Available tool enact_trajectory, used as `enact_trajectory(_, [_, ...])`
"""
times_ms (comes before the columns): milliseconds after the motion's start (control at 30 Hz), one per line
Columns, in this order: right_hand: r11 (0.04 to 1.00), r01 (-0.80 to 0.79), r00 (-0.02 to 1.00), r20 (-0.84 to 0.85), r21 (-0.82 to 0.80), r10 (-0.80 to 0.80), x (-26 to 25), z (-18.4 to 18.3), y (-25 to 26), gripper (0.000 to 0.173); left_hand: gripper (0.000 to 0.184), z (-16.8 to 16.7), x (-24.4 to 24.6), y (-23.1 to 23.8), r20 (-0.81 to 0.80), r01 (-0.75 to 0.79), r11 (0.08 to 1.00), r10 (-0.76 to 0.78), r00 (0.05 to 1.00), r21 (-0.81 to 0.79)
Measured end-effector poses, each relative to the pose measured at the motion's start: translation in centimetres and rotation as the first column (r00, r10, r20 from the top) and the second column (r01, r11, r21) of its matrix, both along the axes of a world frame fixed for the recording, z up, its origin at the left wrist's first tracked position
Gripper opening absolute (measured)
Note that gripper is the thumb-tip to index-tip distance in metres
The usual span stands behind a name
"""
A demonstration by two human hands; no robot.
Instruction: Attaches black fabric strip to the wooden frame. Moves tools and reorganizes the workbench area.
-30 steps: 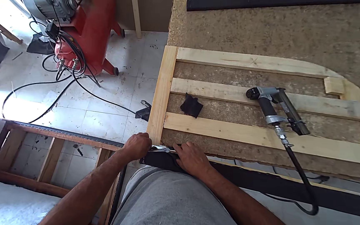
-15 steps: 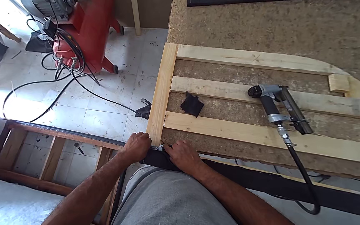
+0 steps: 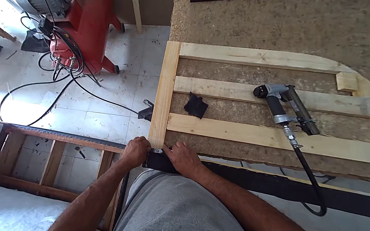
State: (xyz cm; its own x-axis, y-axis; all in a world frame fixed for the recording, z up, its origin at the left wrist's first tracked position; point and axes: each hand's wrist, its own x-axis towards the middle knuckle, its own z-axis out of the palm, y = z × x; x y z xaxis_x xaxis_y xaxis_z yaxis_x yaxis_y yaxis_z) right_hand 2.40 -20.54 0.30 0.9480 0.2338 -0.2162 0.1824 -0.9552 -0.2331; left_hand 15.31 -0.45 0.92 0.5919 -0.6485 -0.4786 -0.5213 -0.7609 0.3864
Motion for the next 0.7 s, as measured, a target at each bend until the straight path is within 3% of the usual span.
enact_trajectory(233, [0.995, 0.064, 0.995, -0.076, -0.076, -0.070, -0.1, 0.2, 0.1, 0.046, 0.018, -0.1, 0.5, 0.7, -0.171, -0.216, 0.973, 0.200, 0.965, -0.082])
enact_trajectory(433, [0.998, -0.019, 0.999, -0.030, -0.067, 0.017, 0.5, 0.1, 0.7, 0.039, 0.017, 0.0, 0.1, 0.3, -0.168, -0.205, 0.976, 0.191, 0.967, -0.074])
enact_trajectory(533, [0.997, -0.065, 0.997, -0.040, -0.037, 0.063, 0.6, 0.2, 1.0, 0.036, 0.017, 1.5, 0.6, -0.2, -0.129, -0.223, 0.964, 0.206, 0.970, -0.142])
enact_trajectory(633, [0.999, -0.032, 0.999, -0.024, 0.034, 0.033, 0.6, 0.3, 1.0, 0.035, 0.018, 3.8, 2.3, -0.4, -0.183, -0.387, 0.883, 0.348, 0.920, -0.265])
enact_trajectory(700, [0.991, 0.085, 0.996, 0.030, 0.106, -0.089, 0.0, 0.2, 0.2, 0.034, 0.019, 4.3, 3.7, 0.5, -0.240, -0.558, 0.737, 0.503, 0.830, -0.381])
